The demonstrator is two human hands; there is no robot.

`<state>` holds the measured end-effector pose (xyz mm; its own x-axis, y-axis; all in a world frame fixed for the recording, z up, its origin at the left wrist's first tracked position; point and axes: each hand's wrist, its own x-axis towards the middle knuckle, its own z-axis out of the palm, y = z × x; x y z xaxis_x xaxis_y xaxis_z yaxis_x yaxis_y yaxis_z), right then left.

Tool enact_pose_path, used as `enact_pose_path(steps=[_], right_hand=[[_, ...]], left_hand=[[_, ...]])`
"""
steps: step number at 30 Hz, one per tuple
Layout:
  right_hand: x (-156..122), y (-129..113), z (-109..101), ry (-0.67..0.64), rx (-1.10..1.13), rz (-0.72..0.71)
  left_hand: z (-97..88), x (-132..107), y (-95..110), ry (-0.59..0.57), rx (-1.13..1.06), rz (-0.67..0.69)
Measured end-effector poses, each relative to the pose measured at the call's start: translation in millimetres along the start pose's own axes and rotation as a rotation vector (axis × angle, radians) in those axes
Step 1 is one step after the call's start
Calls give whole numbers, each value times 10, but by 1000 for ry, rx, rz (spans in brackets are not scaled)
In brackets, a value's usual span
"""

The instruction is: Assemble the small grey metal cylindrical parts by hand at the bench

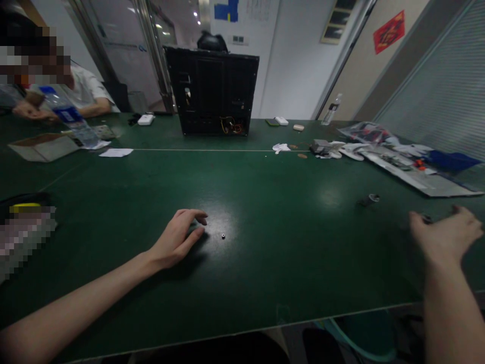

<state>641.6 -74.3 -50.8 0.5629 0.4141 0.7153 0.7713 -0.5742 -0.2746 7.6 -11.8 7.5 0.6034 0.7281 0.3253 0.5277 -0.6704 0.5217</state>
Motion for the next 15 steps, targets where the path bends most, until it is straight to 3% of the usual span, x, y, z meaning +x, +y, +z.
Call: enact_pose_path(steps=[2,4,7,10,12,15], right_hand=[[17,-453,-213,65,68,-10],[6,-1024,-478,28,159,-133],[-172,-1949,-890,-234,311,-369],[-541,-2734,-1201,-521,564,-667],[-808,-3108,-1312,-661,682,-844],[-1119,-3448,-1338,-832,749,-1081]], left_hand=[[2,3,-1,-10,1,0],[0,8,1,-22,0,-5],[-3,17,5,-36,-5,-20],[-5,23,-2,-29,-11,-35],[-5,25,-11,-21,-8,-48],[-7,28,-19,-20,3,-61]])
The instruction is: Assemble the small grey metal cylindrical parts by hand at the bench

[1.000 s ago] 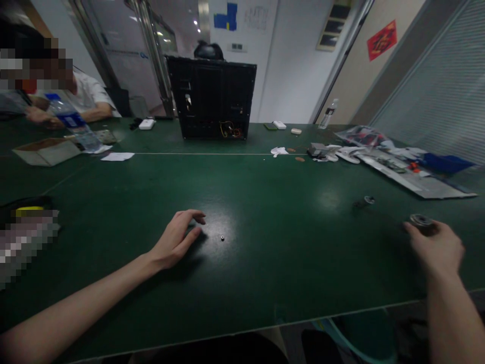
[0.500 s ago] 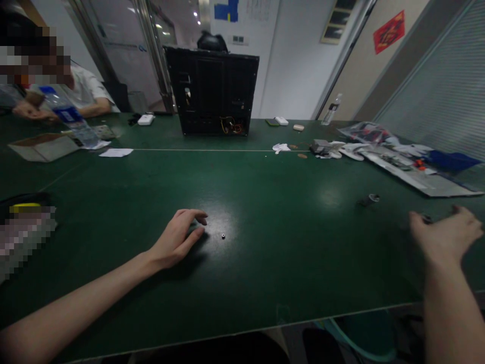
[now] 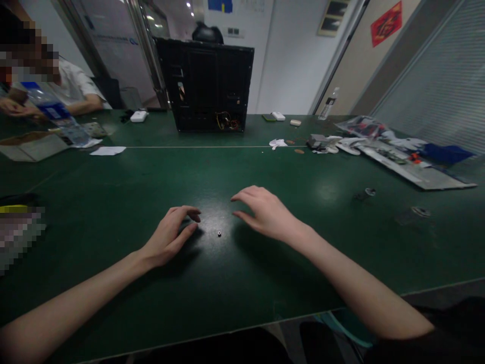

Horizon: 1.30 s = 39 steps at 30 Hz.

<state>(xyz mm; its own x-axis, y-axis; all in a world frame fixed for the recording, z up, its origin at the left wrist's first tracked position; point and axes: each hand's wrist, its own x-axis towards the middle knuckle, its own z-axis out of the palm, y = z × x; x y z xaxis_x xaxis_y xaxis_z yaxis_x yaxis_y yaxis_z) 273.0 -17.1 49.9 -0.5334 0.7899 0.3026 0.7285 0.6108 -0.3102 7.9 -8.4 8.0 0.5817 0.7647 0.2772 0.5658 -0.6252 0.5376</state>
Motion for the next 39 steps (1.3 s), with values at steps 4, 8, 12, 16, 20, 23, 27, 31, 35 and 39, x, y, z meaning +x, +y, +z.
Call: enact_pose_path(steps=[4,8,12,16,20,23,27,31,35,39], right_hand=[[99,-72,268,-229,66,-118],[31,-99,436,-243,171,-145],[-28,-136,554,-216,181,-176],[-18,-129,646,-193,183,-164],[-10,-123,667,-156,424,-81],[-7,-134,656,-134,837,116],[8,-139,649,-79,1378,389],[26,-124,643,-1,1651,465],[37,-116,646,23,1689,456],[35,-126,646,31,1696,470]], left_hand=[[-6,4,7,5,15,9],[-4,11,5,-9,15,21],[1,21,0,-7,22,27],[-12,29,25,-14,22,2],[-23,31,43,-24,25,-6],[-22,35,41,-23,24,-8],[-26,39,44,-30,15,-10],[-34,40,54,-40,15,-4],[-32,38,54,-26,22,-4],[-30,38,50,-33,20,-4]])
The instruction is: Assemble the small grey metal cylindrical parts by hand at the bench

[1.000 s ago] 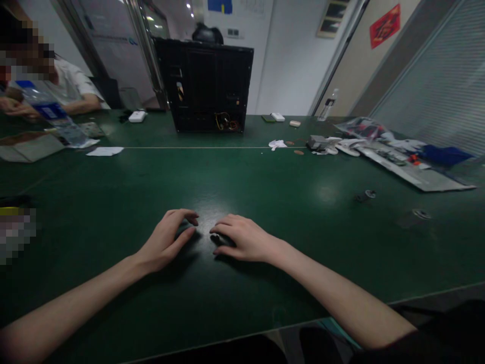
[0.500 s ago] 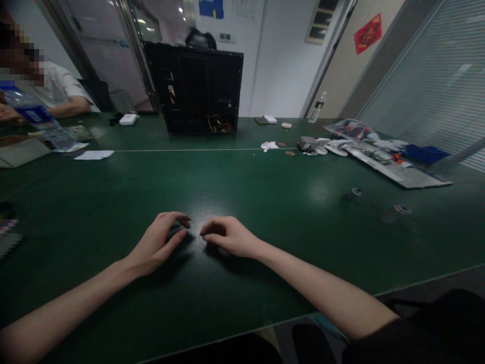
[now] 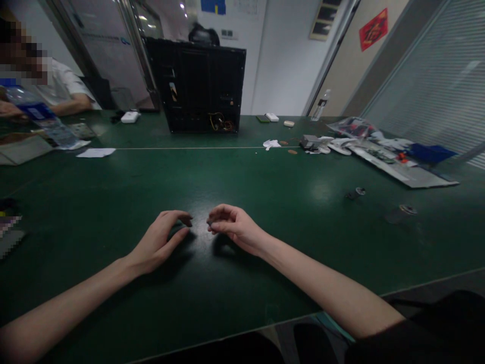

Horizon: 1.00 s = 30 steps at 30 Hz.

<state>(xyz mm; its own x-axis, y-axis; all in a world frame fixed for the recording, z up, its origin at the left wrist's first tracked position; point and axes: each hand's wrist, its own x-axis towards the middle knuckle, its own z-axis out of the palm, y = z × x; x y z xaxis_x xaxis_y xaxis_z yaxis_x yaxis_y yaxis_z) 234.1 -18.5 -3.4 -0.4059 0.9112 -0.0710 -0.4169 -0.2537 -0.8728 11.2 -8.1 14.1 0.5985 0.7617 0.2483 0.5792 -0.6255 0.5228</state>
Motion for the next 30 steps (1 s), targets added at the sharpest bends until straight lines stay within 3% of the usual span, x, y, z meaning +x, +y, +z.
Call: enact_pose_path(steps=[16,30], right_hand=[[-34,-28,0,-18,12,47],[-46,-31,-18,-68,61,1]], left_hand=[[4,-4,-5,-3,7,5],[13,-3,-13,-9,15,15]])
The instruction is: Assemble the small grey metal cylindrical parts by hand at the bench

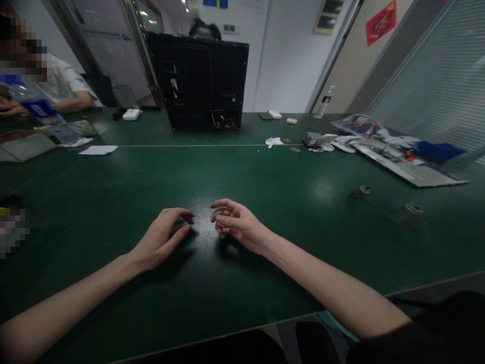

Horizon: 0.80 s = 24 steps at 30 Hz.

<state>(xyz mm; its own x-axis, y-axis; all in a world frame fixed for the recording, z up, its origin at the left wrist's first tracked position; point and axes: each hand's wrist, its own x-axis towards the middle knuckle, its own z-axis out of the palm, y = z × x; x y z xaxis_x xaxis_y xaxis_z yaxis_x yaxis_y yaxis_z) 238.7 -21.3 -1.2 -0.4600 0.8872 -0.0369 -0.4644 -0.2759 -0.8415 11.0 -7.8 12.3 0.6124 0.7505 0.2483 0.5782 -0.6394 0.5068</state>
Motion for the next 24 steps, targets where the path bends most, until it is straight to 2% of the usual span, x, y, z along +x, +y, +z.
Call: enact_pose_path(steps=[17,24], right_hand=[[36,21,-3,52,25,10],[11,10,-12,26,5,34]], left_hand=[[-4,-1,3,7,0,-1],[-5,4,0,0,4,-2]])
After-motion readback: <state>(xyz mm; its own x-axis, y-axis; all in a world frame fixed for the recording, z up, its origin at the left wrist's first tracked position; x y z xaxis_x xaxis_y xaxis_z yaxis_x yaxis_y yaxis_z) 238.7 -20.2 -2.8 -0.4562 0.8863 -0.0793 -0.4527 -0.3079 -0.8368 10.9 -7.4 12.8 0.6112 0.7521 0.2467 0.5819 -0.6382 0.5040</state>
